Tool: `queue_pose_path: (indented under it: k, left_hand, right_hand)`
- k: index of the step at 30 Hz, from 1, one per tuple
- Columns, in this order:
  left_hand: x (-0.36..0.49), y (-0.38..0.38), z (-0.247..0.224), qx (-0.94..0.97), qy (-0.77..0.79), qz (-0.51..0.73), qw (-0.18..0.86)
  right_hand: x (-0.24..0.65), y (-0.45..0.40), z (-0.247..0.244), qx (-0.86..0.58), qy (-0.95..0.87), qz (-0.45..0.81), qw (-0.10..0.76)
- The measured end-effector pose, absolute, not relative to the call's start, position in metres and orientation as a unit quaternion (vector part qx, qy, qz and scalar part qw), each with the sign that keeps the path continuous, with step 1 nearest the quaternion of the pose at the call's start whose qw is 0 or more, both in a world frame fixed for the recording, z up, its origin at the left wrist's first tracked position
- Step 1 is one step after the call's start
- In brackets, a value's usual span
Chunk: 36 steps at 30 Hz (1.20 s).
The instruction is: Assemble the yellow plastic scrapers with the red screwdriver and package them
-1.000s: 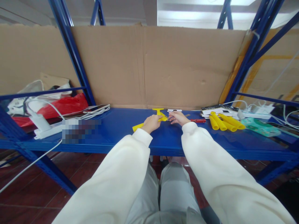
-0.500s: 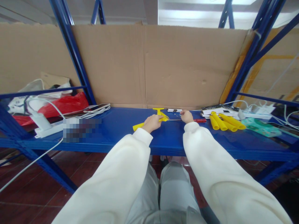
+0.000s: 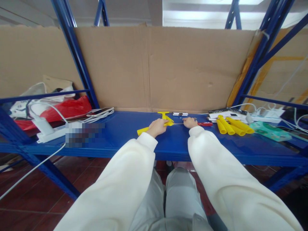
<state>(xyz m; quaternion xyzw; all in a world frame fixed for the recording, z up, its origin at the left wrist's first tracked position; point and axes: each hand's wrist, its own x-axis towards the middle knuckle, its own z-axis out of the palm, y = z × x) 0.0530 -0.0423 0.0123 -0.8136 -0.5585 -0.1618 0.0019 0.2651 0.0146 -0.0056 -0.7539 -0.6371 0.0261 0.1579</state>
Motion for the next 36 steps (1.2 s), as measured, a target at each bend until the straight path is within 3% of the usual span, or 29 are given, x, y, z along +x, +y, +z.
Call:
queue_pose_path:
  k: [14,26,36]
  left_hand:
    - [0.054,-0.04,0.011,-0.816,-0.555,-0.162,0.0]
    - [0.053,-0.039,0.011,-0.814,-0.556,-0.167,-0.005]
    - [0.052,-0.038,0.009,-0.814,-0.555,-0.17,-0.004]
  right_hand:
    - [0.261,0.012,0.002,-0.749,-0.642,0.0,0.167]
    - [0.264,0.014,0.0,-0.746,-0.655,-0.015,0.119]
    - [0.267,0.011,0.01,-0.773,-0.621,0.042,0.122]
